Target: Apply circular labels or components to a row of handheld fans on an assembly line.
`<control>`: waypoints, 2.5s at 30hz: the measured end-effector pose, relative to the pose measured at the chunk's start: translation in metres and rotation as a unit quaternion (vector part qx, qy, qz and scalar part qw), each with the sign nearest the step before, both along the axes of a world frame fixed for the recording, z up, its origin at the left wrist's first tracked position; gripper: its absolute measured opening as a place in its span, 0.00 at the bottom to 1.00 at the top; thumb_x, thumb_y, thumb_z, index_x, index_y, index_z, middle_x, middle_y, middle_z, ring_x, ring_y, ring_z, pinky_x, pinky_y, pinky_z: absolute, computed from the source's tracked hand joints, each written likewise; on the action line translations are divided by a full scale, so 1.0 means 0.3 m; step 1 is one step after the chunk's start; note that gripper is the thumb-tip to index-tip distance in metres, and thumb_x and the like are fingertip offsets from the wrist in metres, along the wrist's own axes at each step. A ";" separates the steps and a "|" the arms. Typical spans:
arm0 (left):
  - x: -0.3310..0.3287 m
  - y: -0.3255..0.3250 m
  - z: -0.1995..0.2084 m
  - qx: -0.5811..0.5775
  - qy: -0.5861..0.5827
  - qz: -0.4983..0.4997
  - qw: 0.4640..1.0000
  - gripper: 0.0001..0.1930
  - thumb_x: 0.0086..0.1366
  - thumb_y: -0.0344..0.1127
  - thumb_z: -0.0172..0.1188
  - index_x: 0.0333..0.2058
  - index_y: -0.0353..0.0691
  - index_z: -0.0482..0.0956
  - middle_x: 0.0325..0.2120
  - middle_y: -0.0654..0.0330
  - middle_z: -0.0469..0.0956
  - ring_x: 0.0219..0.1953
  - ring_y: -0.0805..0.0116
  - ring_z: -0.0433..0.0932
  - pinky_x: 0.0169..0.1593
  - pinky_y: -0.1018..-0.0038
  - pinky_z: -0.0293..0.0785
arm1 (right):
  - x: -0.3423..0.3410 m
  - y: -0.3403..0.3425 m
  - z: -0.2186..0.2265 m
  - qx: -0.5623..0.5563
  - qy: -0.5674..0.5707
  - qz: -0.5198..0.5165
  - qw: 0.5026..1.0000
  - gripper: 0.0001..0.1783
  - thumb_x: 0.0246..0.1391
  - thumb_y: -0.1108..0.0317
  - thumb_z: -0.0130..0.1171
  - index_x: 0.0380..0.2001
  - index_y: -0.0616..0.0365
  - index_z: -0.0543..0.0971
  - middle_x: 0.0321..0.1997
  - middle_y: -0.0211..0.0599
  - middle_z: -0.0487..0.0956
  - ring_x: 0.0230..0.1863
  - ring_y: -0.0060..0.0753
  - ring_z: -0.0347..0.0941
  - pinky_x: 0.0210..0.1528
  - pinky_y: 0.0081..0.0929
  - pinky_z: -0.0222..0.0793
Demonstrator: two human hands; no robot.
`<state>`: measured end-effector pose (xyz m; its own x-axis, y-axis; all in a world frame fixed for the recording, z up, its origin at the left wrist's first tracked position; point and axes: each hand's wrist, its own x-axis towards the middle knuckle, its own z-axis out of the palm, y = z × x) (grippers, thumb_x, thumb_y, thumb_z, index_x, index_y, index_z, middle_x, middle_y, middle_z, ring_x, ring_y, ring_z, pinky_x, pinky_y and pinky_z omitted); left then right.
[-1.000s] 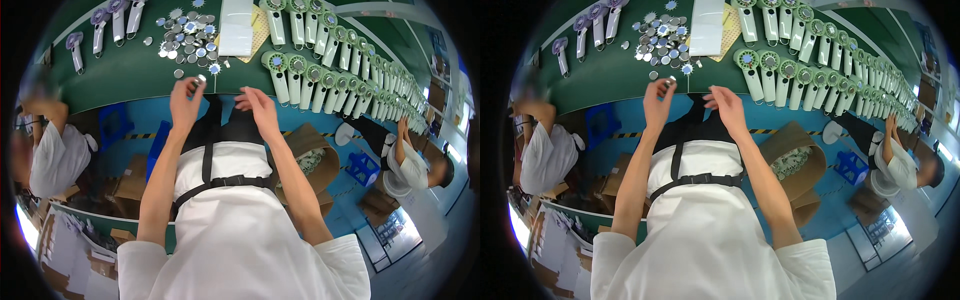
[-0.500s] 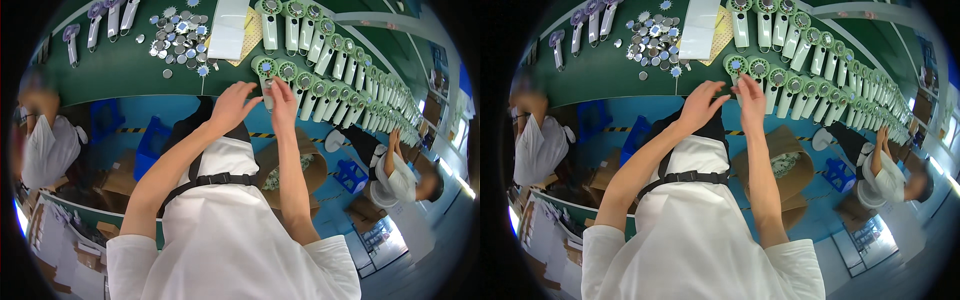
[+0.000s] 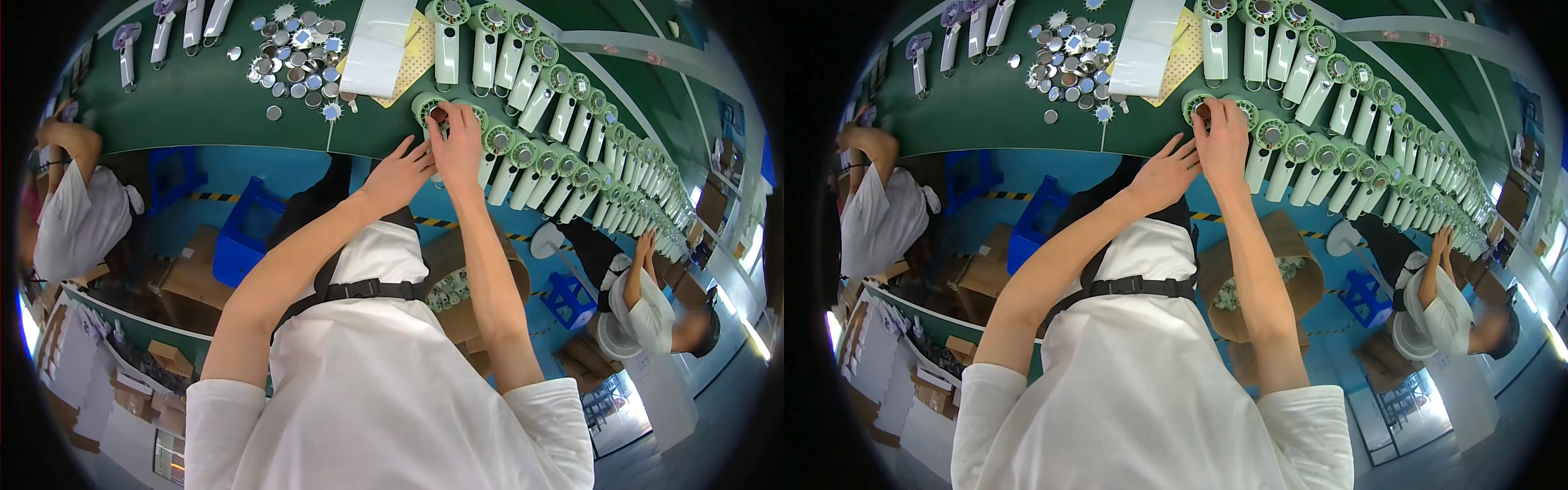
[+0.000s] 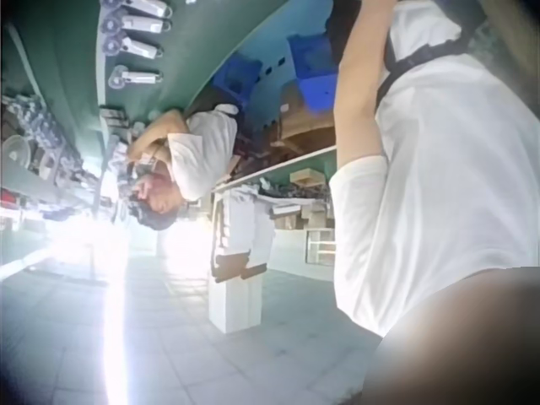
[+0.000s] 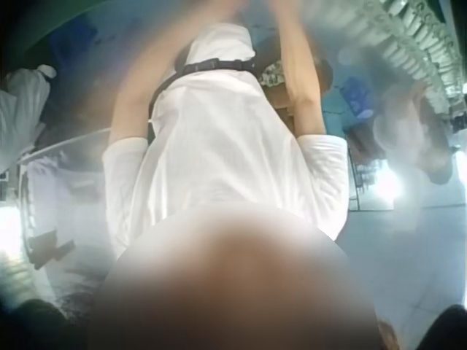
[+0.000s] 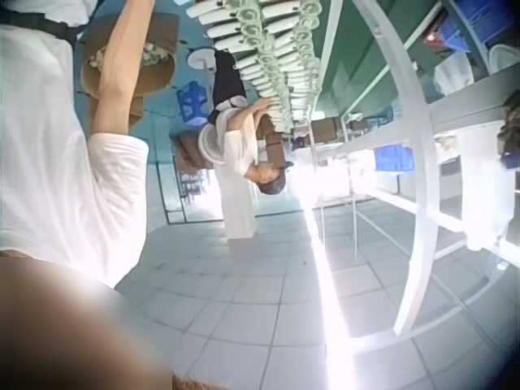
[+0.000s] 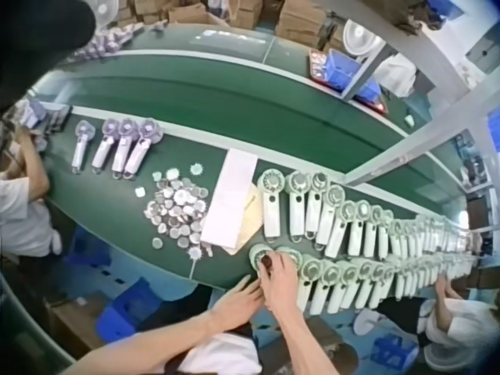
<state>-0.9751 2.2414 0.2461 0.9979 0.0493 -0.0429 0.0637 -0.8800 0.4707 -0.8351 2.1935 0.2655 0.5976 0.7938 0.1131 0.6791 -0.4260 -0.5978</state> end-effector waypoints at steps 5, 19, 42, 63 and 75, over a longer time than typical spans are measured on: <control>0.004 0.003 0.002 -0.004 0.004 -0.001 1.000 0.21 0.59 0.33 0.55 0.53 0.39 0.74 0.57 0.60 0.70 0.66 0.61 0.60 0.71 0.54 0.49 | 0.001 0.005 -0.007 -0.023 -0.007 0.002 1.000 0.15 0.48 0.71 0.65 0.40 0.60 0.77 0.39 0.40 0.73 0.40 0.48 0.71 0.43 0.40 0.68; 0.011 0.026 0.026 0.000 0.072 -0.030 0.997 0.25 0.63 0.32 0.51 0.60 0.45 0.67 0.63 0.63 0.64 0.70 0.64 0.52 0.71 0.54 0.47 | 0.003 0.009 0.000 -0.033 -0.020 -0.010 0.999 0.13 0.50 0.70 0.65 0.39 0.61 0.78 0.37 0.41 0.74 0.39 0.47 0.71 0.45 0.40 0.67; -0.009 0.016 -0.003 -0.056 0.014 0.013 0.998 0.24 0.60 0.29 0.53 0.57 0.42 0.70 0.65 0.63 0.61 0.71 0.64 0.50 0.71 0.53 0.47 | 0.031 -0.027 0.055 0.067 0.358 -0.212 0.907 0.17 0.57 0.65 0.63 0.46 0.65 0.78 0.36 0.33 0.80 0.35 0.22 0.75 0.41 0.21 0.70; 0.172 0.127 0.013 -0.029 -0.099 0.281 0.954 0.14 0.59 0.34 0.64 0.42 0.41 0.74 0.37 0.57 0.74 0.41 0.56 0.76 0.44 0.64 0.73 | -0.055 -0.162 0.049 0.103 0.494 -0.267 0.821 0.17 0.61 0.64 0.58 0.46 0.68 0.76 0.34 0.35 0.80 0.34 0.24 0.77 0.40 0.22 0.72; 0.024 0.070 0.040 -0.073 -0.089 0.058 0.992 0.16 0.54 0.29 0.59 0.43 0.39 0.76 0.41 0.58 0.76 0.44 0.59 0.75 0.48 0.66 0.71 | -0.082 -0.232 -0.003 0.122 0.699 -0.299 0.638 0.19 0.65 0.55 0.49 0.26 0.58 0.72 0.30 0.34 0.73 0.32 0.29 0.72 0.33 0.34 0.75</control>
